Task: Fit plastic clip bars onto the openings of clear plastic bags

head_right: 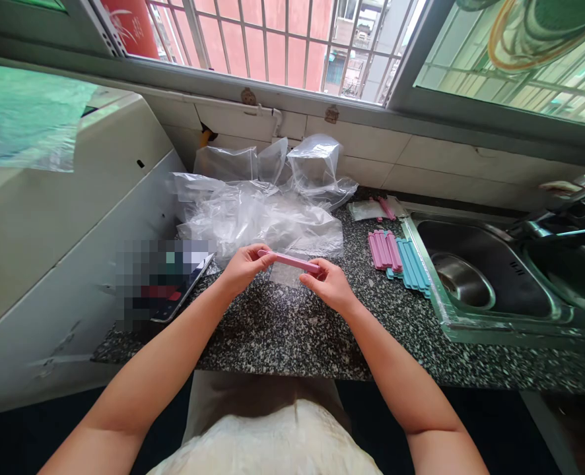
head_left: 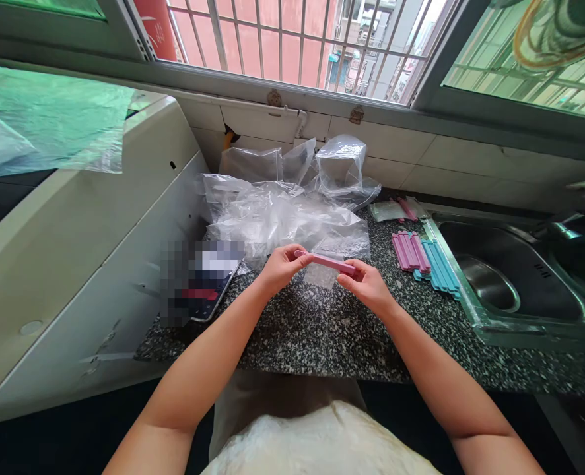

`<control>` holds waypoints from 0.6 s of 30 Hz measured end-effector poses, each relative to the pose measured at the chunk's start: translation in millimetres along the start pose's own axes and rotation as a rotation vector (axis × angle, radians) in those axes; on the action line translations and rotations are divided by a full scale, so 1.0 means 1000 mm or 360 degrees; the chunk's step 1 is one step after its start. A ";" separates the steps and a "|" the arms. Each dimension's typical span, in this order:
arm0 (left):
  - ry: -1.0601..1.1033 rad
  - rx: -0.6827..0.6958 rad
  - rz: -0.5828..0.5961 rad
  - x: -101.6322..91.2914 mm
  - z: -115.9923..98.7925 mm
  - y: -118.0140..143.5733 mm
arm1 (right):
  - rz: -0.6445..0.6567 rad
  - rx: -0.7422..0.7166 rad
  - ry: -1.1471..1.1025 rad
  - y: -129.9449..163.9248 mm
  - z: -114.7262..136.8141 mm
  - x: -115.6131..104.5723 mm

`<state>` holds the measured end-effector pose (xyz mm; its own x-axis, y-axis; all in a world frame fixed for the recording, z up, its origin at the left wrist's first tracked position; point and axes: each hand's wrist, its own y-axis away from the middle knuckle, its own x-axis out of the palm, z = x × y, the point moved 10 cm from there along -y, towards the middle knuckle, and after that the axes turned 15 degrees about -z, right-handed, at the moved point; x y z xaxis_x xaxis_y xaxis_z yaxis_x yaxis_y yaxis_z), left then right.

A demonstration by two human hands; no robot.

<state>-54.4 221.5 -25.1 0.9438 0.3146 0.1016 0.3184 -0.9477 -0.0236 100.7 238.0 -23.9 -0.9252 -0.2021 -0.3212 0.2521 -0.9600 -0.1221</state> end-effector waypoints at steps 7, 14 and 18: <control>0.0128 0.0019 -0.0155 -0.009 0.000 -0.004 | 0.0015 -0.0004 0.0064 0.002 -0.013 0.012; 0.0149 0.0015 -0.0211 -0.011 -0.001 -0.003 | 0.0046 -0.0067 0.0084 0.004 -0.010 0.017; 0.0157 0.0017 -0.0228 -0.011 0.000 -0.003 | 0.0039 -0.0079 0.0108 0.003 -0.013 0.018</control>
<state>-66.2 221.2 -26.6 0.8755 0.4392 0.2017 0.4506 -0.8927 -0.0122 88.9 234.1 -42.0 -0.8976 -0.2099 -0.3876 0.2895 -0.9438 -0.1593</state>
